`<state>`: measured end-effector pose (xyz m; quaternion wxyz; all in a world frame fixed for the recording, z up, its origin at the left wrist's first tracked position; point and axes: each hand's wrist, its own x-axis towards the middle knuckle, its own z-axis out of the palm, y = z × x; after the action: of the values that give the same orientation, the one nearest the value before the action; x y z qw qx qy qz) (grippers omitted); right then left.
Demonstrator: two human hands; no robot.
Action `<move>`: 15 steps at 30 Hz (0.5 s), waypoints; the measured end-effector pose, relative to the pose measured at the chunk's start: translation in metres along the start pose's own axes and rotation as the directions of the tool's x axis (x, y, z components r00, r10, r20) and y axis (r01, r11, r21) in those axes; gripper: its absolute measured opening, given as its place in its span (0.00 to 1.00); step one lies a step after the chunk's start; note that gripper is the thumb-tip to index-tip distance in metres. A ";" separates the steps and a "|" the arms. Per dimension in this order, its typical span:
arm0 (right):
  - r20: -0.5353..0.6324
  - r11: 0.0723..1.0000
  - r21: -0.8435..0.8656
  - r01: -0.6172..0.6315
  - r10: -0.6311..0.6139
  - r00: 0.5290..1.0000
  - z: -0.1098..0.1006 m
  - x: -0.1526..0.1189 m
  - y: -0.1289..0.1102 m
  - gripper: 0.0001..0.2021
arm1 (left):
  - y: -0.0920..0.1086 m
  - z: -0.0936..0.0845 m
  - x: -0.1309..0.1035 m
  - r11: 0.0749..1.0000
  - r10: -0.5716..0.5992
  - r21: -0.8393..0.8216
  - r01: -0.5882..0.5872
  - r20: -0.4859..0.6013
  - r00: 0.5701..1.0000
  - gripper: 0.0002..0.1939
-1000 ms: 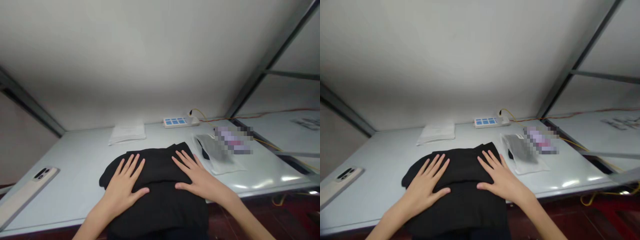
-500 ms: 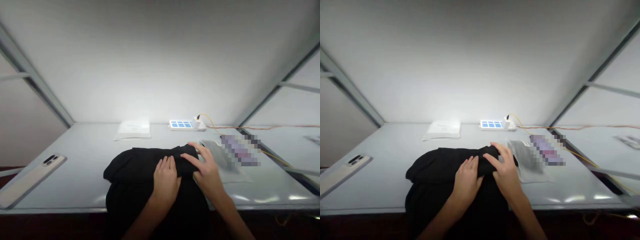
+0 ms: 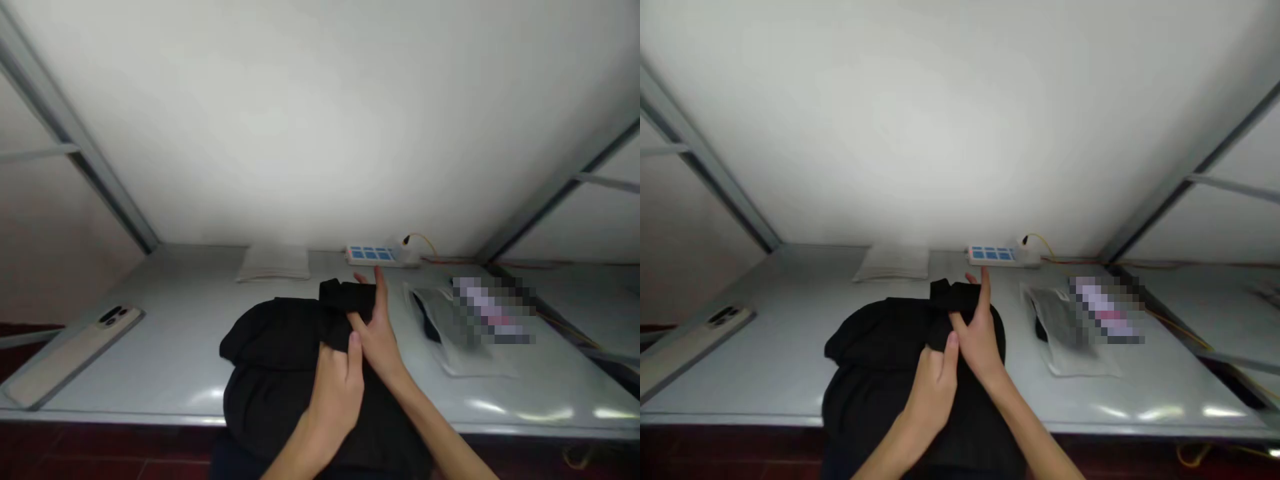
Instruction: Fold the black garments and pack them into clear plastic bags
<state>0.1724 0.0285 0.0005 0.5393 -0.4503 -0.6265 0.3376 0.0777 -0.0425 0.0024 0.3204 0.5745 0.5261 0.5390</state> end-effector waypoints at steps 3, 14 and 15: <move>0.089 0.986 0.168 0.007 -0.022 0.996 0.006 0.015 0.003 0.56 | 0.001 -0.008 -0.010 0.894 0.204 0.377 -0.240 0.133 0.970 0.21; 0.569 0.714 -0.610 0.345 0.091 0.817 0.039 0.024 -0.001 0.27 | -0.010 -0.080 -0.035 0.640 0.459 0.741 -0.201 -0.159 0.874 0.13; 0.607 0.700 -0.612 0.369 0.116 0.786 0.039 0.025 -0.001 0.26 | -0.006 -0.081 -0.036 0.653 0.487 0.727 -0.212 -0.189 0.853 0.12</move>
<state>0.1332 0.0541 0.0037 0.1201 -0.4416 -0.8750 0.1577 0.0032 -0.0912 0.0036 -0.1303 0.6312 0.6132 0.4568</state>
